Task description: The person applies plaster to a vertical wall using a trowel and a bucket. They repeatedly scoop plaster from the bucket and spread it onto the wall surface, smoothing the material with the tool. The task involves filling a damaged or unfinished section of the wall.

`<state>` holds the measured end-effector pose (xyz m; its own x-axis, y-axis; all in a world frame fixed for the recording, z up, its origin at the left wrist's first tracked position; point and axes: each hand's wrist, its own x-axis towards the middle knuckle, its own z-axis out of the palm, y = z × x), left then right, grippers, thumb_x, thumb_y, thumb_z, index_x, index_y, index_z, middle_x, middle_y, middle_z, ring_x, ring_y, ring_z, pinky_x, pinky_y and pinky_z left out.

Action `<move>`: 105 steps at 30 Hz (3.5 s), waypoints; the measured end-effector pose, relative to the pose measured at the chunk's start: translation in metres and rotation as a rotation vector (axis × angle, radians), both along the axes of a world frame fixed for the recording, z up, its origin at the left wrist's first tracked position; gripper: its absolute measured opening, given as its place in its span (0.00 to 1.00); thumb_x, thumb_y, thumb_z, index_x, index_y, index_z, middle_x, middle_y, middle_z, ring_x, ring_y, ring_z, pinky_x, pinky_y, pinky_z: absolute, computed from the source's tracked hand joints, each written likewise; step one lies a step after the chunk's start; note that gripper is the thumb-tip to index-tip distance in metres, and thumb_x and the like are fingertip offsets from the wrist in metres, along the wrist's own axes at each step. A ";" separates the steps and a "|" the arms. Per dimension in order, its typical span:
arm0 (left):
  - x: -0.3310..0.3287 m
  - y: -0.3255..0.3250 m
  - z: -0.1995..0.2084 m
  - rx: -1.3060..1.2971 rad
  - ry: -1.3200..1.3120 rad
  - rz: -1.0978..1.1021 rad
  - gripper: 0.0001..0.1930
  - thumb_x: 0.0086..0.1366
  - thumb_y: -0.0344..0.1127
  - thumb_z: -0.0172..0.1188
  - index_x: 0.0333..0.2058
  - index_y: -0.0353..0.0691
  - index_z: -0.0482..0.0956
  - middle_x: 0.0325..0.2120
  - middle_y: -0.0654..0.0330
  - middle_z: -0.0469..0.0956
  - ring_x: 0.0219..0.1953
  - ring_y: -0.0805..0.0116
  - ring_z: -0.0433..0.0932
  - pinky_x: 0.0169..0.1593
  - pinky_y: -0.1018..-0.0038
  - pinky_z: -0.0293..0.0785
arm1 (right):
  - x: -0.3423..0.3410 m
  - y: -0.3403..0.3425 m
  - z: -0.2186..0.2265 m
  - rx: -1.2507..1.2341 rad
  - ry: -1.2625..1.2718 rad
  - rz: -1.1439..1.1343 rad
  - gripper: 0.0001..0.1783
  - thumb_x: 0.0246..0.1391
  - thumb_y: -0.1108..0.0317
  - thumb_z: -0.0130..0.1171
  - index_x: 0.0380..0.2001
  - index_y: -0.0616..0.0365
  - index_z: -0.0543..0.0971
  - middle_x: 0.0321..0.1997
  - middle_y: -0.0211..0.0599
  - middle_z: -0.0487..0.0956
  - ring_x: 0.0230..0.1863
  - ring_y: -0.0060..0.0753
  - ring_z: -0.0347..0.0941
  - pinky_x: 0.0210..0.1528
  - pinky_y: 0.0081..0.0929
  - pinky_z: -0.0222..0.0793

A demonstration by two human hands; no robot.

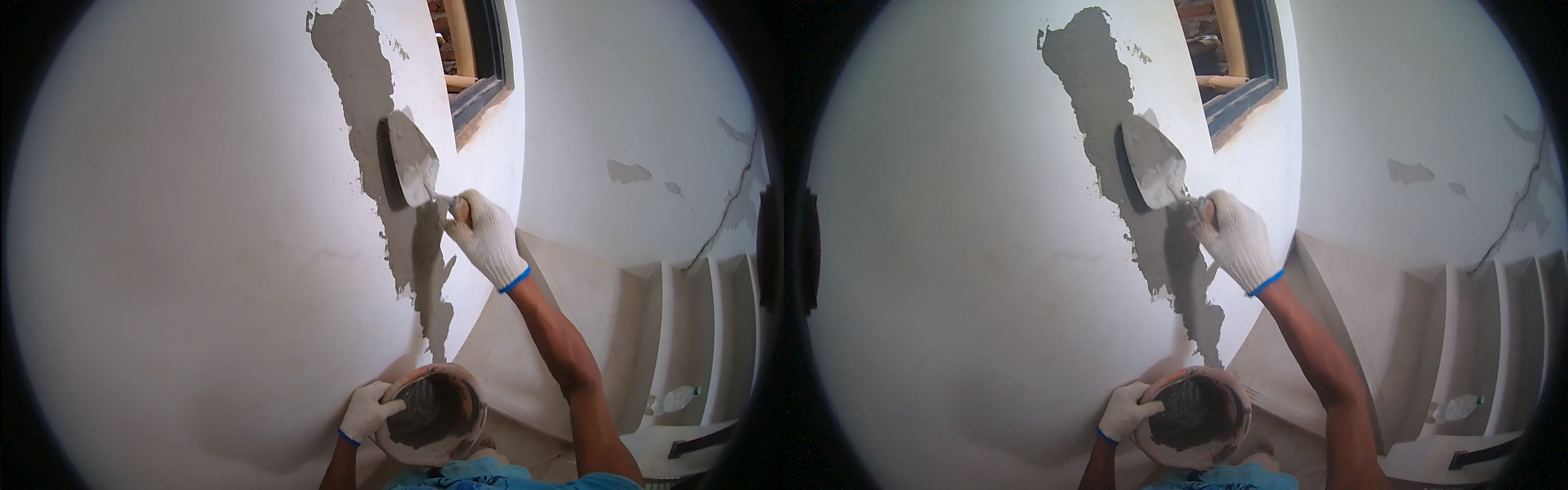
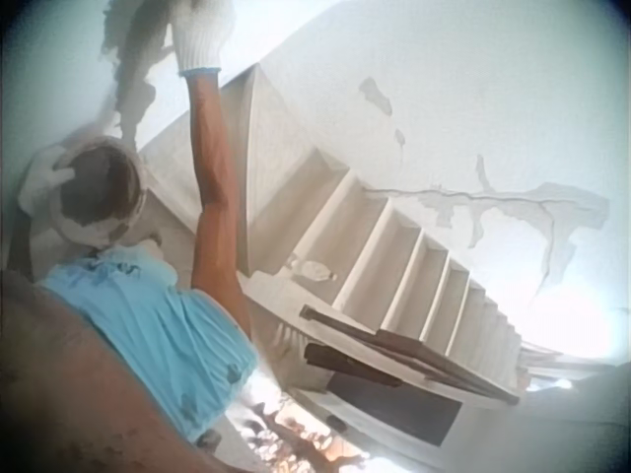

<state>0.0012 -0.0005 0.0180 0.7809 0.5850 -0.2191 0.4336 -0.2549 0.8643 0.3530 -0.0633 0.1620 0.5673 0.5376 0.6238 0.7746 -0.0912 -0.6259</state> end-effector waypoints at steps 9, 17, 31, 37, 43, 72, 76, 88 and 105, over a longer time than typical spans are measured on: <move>0.001 -0.002 -0.002 -0.052 -0.068 0.025 0.17 0.58 0.37 0.75 0.40 0.29 0.86 0.29 0.63 0.80 0.33 0.73 0.76 0.39 0.72 0.75 | -0.007 -0.007 -0.035 -0.079 0.049 -0.035 0.15 0.54 0.62 0.72 0.37 0.58 0.78 0.26 0.48 0.77 0.30 0.57 0.77 0.36 0.46 0.74; -0.002 0.001 -0.006 -0.017 -0.038 -0.009 0.17 0.59 0.36 0.75 0.41 0.29 0.86 0.29 0.63 0.81 0.34 0.74 0.77 0.40 0.72 0.75 | -0.008 0.000 0.010 0.018 -0.021 -0.036 0.15 0.59 0.60 0.68 0.33 0.57 0.74 0.32 0.51 0.79 0.35 0.61 0.79 0.39 0.49 0.73; -0.002 0.003 -0.005 0.008 -0.042 -0.023 0.18 0.58 0.37 0.75 0.41 0.29 0.87 0.30 0.62 0.82 0.33 0.73 0.77 0.39 0.70 0.75 | -0.009 0.007 0.010 0.014 0.003 -0.036 0.16 0.58 0.59 0.69 0.33 0.58 0.74 0.30 0.49 0.79 0.34 0.58 0.78 0.38 0.49 0.72; -0.002 0.001 -0.006 -0.002 -0.050 -0.012 0.17 0.58 0.38 0.76 0.40 0.30 0.87 0.29 0.63 0.81 0.33 0.73 0.77 0.39 0.71 0.75 | -0.009 0.006 -0.004 -0.089 -0.012 0.047 0.15 0.56 0.61 0.70 0.37 0.57 0.75 0.31 0.49 0.79 0.36 0.61 0.79 0.39 0.50 0.73; -0.001 0.001 -0.005 -0.005 -0.069 -0.017 0.17 0.58 0.37 0.75 0.41 0.29 0.86 0.29 0.62 0.82 0.33 0.73 0.78 0.40 0.72 0.76 | -0.010 -0.013 -0.040 -0.042 -0.043 0.055 0.15 0.51 0.66 0.74 0.37 0.60 0.79 0.24 0.45 0.73 0.26 0.45 0.73 0.34 0.39 0.74; -0.004 0.005 -0.014 -0.064 0.027 0.020 0.19 0.60 0.37 0.75 0.45 0.30 0.87 0.33 0.60 0.85 0.35 0.72 0.80 0.43 0.71 0.79 | 0.033 0.022 0.082 0.130 -0.169 0.041 0.16 0.58 0.56 0.68 0.30 0.55 0.75 0.26 0.49 0.78 0.30 0.57 0.79 0.36 0.49 0.72; 0.001 0.000 -0.002 -0.031 0.032 0.015 0.19 0.59 0.36 0.75 0.45 0.29 0.87 0.33 0.60 0.84 0.35 0.72 0.80 0.43 0.70 0.79 | 0.042 0.025 0.080 0.080 -0.308 0.018 0.16 0.56 0.60 0.71 0.29 0.55 0.75 0.25 0.48 0.76 0.28 0.55 0.76 0.34 0.45 0.73; -0.006 0.004 -0.007 0.001 -0.021 -0.015 0.18 0.59 0.37 0.75 0.44 0.30 0.87 0.33 0.59 0.84 0.36 0.71 0.80 0.43 0.69 0.78 | -0.004 -0.169 -0.142 -0.392 0.160 -0.026 0.18 0.45 0.60 0.78 0.33 0.54 0.78 0.28 0.43 0.80 0.31 0.56 0.79 0.33 0.47 0.74; 0.015 0.008 -0.027 -0.172 -0.126 -0.035 0.11 0.64 0.31 0.70 0.44 0.35 0.86 0.32 0.64 0.83 0.34 0.71 0.77 0.41 0.70 0.77 | -0.274 -0.431 -0.415 -1.017 0.936 -0.761 0.29 0.53 0.43 0.63 0.42 0.60 0.88 0.47 0.58 0.87 0.50 0.63 0.83 0.55 0.54 0.77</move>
<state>0.0159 0.0079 -0.0089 0.8275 0.5197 -0.2127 0.3127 -0.1119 0.9432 0.0789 -0.4940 -0.2526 0.8508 -0.0829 -0.5190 -0.2576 -0.9265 -0.2743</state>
